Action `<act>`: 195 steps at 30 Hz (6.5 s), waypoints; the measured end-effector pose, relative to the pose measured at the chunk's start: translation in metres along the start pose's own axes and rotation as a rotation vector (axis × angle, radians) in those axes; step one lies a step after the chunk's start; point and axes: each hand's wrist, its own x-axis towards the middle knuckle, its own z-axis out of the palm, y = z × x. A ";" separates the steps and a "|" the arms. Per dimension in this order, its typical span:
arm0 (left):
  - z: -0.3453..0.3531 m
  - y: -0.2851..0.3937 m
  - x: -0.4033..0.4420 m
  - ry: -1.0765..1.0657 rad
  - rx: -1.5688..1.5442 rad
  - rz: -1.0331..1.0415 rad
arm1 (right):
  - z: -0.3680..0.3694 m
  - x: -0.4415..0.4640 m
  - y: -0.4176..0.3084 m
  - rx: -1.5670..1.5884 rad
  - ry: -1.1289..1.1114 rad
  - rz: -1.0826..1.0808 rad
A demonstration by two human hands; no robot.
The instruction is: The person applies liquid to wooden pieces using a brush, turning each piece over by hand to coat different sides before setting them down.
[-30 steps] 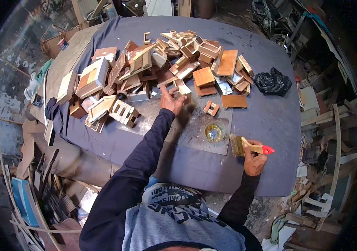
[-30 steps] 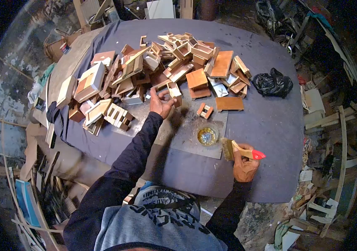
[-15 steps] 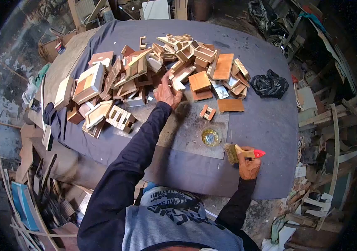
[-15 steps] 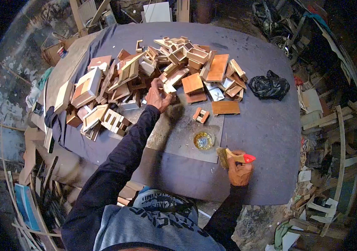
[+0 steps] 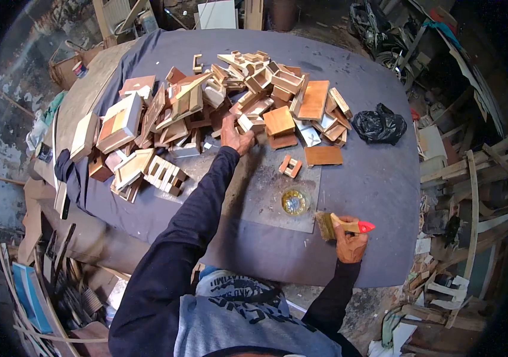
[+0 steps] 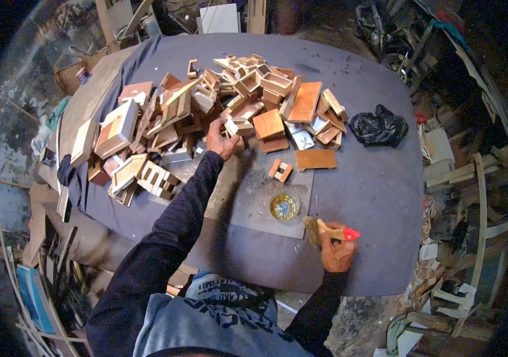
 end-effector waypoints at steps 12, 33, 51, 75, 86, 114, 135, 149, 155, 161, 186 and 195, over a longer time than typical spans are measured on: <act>0.059 -0.012 0.021 0.164 -0.406 -0.054 | -0.003 -0.008 0.023 0.007 -0.061 -0.013; 0.078 0.015 0.035 0.261 -0.015 -0.090 | -0.008 -0.011 0.028 -0.140 -0.018 -0.065; -0.077 0.110 -0.091 -0.181 -0.698 -0.097 | -0.006 0.014 0.002 -0.112 -0.004 -0.186; -0.331 0.229 -0.144 -0.223 -0.900 -0.447 | 0.113 -0.036 -0.119 -0.235 -0.061 -0.272; -0.368 0.169 -0.159 -0.460 -1.346 -0.351 | 0.132 -0.071 -0.140 -0.330 -0.063 -0.255; -0.323 0.162 -0.133 -0.606 -1.959 0.948 | 0.125 -0.057 -0.111 -0.253 -0.145 -0.251; -0.307 0.174 -0.120 -0.502 -1.826 1.009 | 0.140 -0.045 -0.097 -0.210 -0.162 -0.297; -0.300 0.051 -0.061 -0.028 -0.800 -0.080 | 0.142 -0.048 -0.095 -0.135 -0.134 -0.208; -0.258 -0.113 -0.027 0.371 -0.137 -0.262 | 0.153 -0.039 -0.070 0.125 -0.001 -0.241; -0.248 -0.168 0.006 0.147 -0.165 -0.719 | 0.164 -0.045 -0.064 0.297 -0.010 -0.112; -0.243 -0.122 0.019 0.095 -1.469 -0.739 | 0.187 -0.061 -0.068 0.629 0.101 0.090; -0.264 -0.047 0.007 -0.068 -1.316 -0.427 | 0.183 -0.066 -0.062 0.780 0.115 0.139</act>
